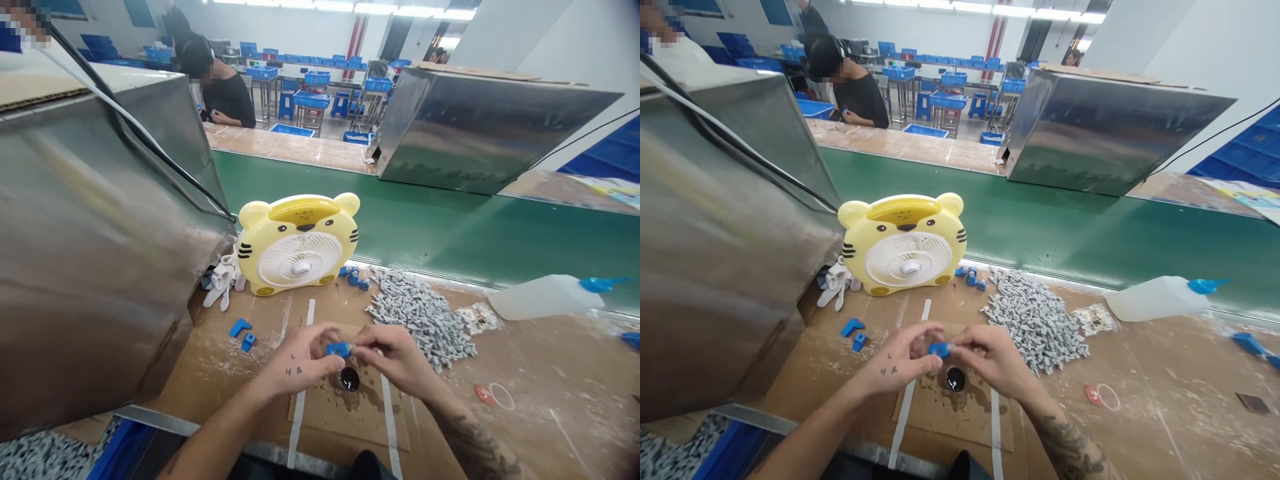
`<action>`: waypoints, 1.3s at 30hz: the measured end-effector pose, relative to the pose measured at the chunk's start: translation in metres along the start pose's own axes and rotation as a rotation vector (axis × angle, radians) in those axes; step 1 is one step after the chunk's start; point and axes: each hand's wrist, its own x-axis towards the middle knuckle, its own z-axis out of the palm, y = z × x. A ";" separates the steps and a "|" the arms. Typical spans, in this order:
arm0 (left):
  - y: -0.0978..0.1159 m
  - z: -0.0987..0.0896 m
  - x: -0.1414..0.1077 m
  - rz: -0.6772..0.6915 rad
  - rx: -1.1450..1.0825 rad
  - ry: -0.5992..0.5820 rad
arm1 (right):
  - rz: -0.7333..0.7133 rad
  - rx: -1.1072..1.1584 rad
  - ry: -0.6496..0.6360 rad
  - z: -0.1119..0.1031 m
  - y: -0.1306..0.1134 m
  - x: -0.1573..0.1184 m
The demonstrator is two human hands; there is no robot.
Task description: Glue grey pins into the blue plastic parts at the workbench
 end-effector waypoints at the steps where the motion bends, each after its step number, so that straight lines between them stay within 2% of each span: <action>1: -0.002 -0.010 -0.003 0.053 0.178 0.107 | 0.037 -0.060 0.014 -0.008 0.006 0.006; 4: -0.022 -0.048 -0.024 0.169 0.726 0.461 | 0.133 -0.359 0.041 -0.030 0.028 0.029; 5: -0.033 -0.059 -0.033 0.168 0.888 0.538 | 0.146 -0.445 0.044 -0.035 0.036 0.038; 7: -0.062 -0.076 -0.049 0.112 1.105 0.566 | 0.155 -0.533 0.043 -0.037 0.053 0.057; 10: -0.100 -0.085 -0.061 0.116 1.171 0.506 | 0.143 -0.604 0.020 -0.030 0.069 0.077; 13: -0.115 -0.086 -0.063 0.175 1.089 0.487 | 0.130 -0.676 0.002 -0.031 0.071 0.078; 16: -0.107 -0.089 -0.060 0.123 0.899 0.479 | 0.111 -0.728 -0.051 -0.042 0.066 0.061; 17: -0.101 -0.089 -0.058 0.086 0.777 0.498 | 0.099 -0.744 -0.083 -0.045 0.066 0.054; 19: -0.089 -0.084 -0.053 0.037 0.383 0.557 | 0.078 -0.777 -0.142 -0.047 0.068 0.042; 21: -0.078 -0.071 -0.044 0.012 -0.124 0.589 | 0.075 -0.813 -0.167 -0.041 0.074 0.036; 23: -0.069 -0.052 -0.034 -0.013 -0.537 0.577 | 0.081 -0.839 -0.158 -0.033 0.081 0.034; 25: -0.062 -0.032 -0.024 -0.063 -0.763 0.526 | 0.072 -0.837 -0.135 -0.027 0.085 0.033; 27: -0.057 -0.015 -0.017 -0.135 -0.897 0.414 | 0.049 -0.799 -0.101 -0.028 0.088 0.030; 30: -0.055 0.001 -0.013 -0.219 -0.980 0.222 | 0.043 -0.723 -0.024 -0.035 0.092 0.020; 33: -0.057 0.008 -0.015 -0.226 -0.897 0.140 | 0.072 -0.682 0.035 -0.044 0.100 0.006; 36: -0.057 0.009 -0.019 -0.131 -0.606 0.045 | 0.093 -0.668 0.043 -0.053 0.103 -0.004; 39: -0.053 0.009 -0.021 0.015 -0.254 0.024 | 0.083 -0.615 0.073 -0.065 0.097 -0.009</action>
